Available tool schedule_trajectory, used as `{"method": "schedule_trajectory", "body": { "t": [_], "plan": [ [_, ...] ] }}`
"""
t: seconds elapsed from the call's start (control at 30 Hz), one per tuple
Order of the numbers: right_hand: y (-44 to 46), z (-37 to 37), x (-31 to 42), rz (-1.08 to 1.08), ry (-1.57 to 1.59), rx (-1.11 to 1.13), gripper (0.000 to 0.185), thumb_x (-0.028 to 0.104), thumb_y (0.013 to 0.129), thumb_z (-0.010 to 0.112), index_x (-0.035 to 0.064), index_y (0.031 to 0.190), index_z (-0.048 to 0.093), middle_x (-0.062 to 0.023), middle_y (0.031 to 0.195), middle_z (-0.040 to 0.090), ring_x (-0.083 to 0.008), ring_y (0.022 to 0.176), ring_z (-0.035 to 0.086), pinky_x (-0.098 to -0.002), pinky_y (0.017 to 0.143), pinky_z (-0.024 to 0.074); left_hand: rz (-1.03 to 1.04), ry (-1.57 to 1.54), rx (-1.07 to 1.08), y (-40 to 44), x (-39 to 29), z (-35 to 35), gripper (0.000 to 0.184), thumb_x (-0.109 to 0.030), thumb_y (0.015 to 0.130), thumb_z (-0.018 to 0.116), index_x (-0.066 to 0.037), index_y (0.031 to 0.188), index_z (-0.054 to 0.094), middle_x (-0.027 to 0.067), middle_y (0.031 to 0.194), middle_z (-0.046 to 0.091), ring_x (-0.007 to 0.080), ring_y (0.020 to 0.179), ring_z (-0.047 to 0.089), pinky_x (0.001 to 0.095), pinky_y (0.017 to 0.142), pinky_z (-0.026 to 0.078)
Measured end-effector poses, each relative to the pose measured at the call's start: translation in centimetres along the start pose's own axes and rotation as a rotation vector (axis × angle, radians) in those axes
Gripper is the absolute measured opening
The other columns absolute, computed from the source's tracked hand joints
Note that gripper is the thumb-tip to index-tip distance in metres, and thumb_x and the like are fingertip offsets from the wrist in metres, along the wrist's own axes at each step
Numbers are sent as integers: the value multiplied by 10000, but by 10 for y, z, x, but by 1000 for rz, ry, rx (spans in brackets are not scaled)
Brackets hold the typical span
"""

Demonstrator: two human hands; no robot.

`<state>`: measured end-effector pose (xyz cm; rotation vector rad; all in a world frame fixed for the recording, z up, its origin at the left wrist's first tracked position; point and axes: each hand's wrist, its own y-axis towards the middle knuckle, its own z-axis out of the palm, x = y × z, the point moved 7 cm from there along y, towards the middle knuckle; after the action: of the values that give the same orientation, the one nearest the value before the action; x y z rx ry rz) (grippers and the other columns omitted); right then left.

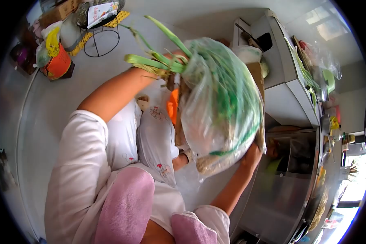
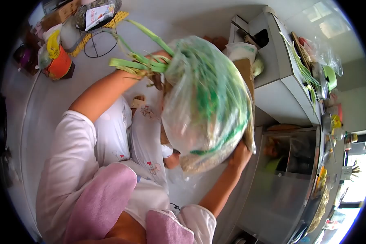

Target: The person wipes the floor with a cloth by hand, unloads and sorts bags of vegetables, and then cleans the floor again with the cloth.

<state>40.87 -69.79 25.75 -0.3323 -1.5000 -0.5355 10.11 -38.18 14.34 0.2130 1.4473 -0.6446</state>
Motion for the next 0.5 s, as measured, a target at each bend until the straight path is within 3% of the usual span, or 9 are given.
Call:
{"method": "schedule_trajectory", "body": {
  "t": [0.13, 0.23, 0.5],
  "plan": [
    [58, 80, -3, 17, -5, 34, 345, 30, 964, 607, -47, 1299, 634, -115, 1223, 687, -183, 1063, 656, -299, 896, 523, 29, 4, -180, -10, -21, -106, 354, -208, 926, 666, -46, 1234, 599, 124, 1169, 647, 277, 1045, 626, 418, 904, 520],
    [116, 122, -41, -34, -31, 95, 334, 55, 965, 630, -51, 1282, 642, -114, 1211, 694, -206, 1073, 650, -317, 935, 493, 13, -5, -315, -21, -14, -185, 362, -208, 927, 665, -46, 1243, 596, 124, 1181, 646, 277, 1057, 624, 417, 913, 517],
    [192, 268, -133, 116, -58, 206, 225, 36, 952, 644, -63, 1147, 697, -70, 1039, 721, -156, 911, 639, -311, 812, 502, -89, 0, -602, -29, 44, -345, 384, -207, 928, 664, -45, 1268, 589, 125, 1211, 641, 278, 1087, 617, 413, 935, 509]
  ]
}}
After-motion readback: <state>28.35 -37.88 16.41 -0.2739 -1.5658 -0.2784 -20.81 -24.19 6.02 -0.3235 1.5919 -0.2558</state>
